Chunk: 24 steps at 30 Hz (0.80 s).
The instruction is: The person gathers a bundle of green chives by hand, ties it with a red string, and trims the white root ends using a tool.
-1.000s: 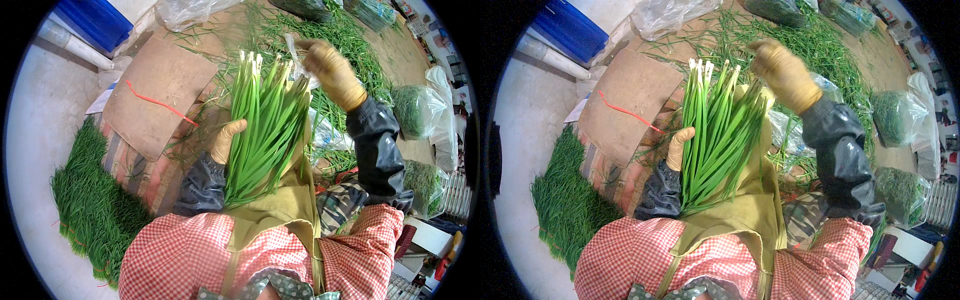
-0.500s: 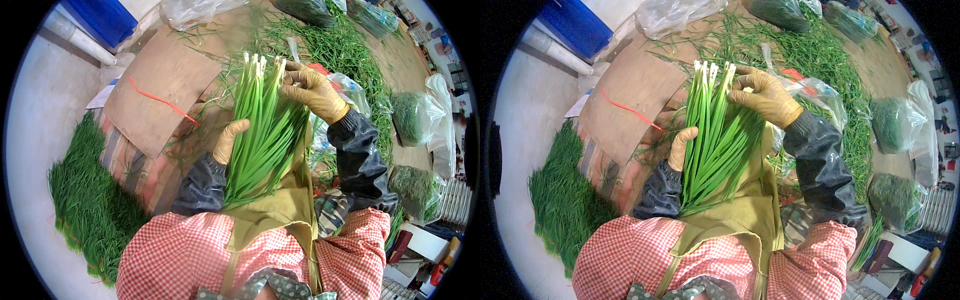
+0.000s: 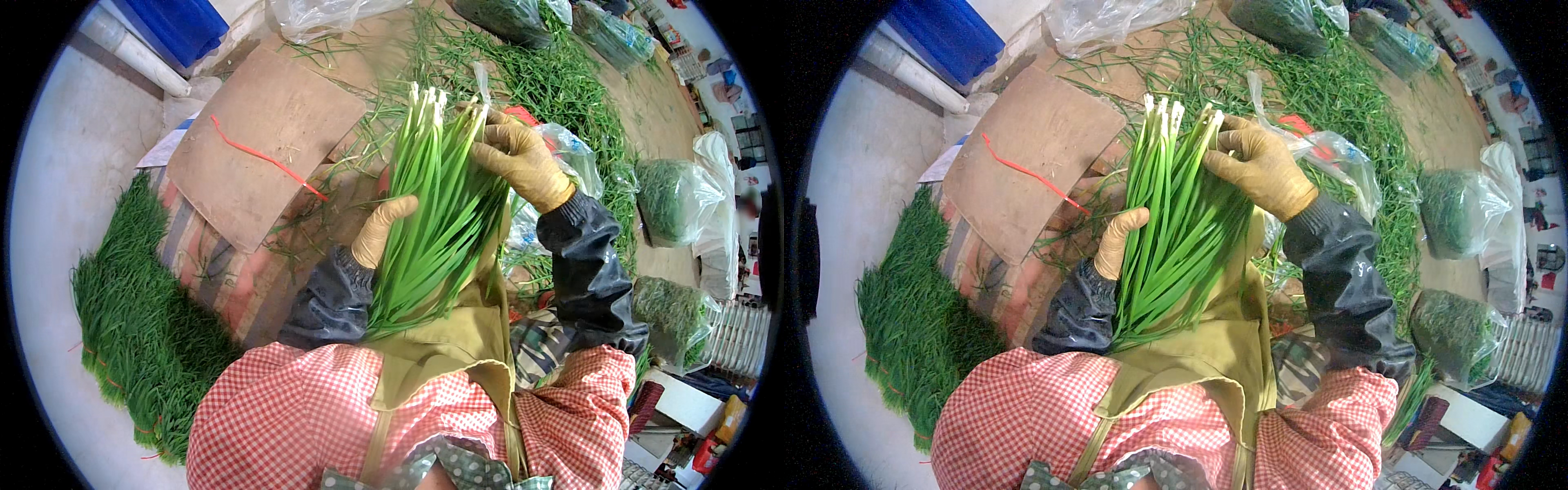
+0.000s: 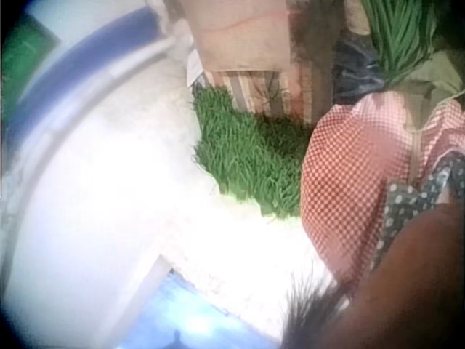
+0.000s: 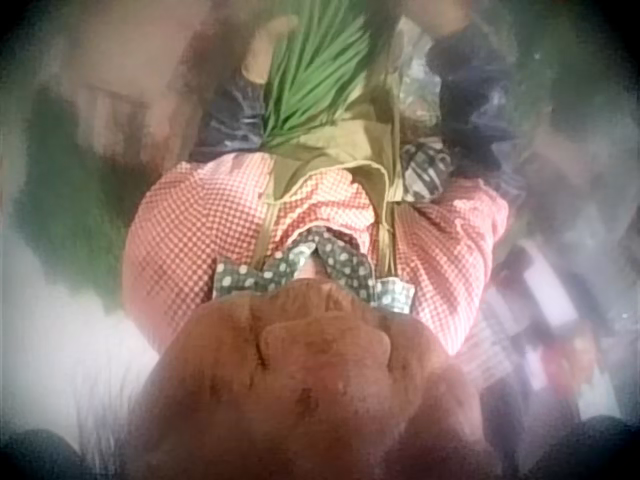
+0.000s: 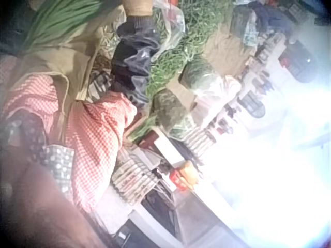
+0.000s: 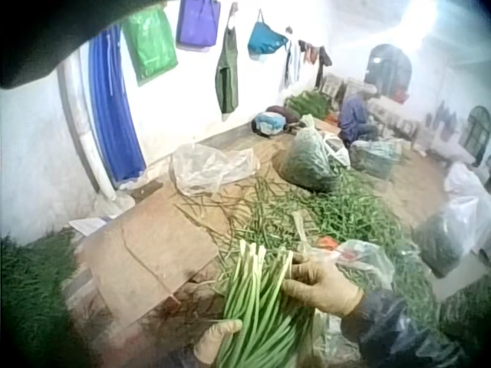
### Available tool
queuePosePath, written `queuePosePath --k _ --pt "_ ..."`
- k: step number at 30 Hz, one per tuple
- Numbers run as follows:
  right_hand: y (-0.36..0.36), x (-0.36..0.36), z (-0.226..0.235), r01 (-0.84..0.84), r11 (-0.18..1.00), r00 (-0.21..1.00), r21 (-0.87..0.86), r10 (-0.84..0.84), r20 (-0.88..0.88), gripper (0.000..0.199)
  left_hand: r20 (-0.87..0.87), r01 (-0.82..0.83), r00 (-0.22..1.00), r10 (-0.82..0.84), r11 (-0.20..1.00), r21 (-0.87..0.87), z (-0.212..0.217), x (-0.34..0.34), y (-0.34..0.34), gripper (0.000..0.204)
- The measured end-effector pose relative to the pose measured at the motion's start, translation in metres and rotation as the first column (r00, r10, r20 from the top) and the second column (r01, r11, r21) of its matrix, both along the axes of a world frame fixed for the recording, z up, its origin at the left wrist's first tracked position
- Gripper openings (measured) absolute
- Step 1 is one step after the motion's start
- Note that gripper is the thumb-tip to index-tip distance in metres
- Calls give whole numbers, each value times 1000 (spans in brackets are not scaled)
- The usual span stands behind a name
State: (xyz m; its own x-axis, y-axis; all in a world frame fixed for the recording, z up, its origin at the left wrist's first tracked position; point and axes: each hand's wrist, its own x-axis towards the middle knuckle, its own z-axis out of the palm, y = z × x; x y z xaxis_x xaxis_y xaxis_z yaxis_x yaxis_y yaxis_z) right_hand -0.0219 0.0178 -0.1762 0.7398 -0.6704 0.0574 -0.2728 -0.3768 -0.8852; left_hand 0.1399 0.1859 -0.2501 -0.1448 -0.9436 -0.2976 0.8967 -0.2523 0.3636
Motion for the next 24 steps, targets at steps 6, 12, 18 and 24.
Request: queuePosePath --k 6,12,18,24 --pt "-25 7 17 181 670 920 -720 -374 -117 17 72 -37 997 42 997 -63 -5 1 3 39" --pt "-152 -96 97 108 48 401 -993 -916 -1 17 20 78 997 -77 996 -50 8 -5 2 40" --pt "-46 -6 92 -198 447 975 -873 -5 -224 15 90 50 995 -47 998 -27 5 -1 2 44" --pt "9 -11 59 -405 443 874 -800 -69 -480 15 -92 11 996 -13 999 -31 -13 -2 -2 49"
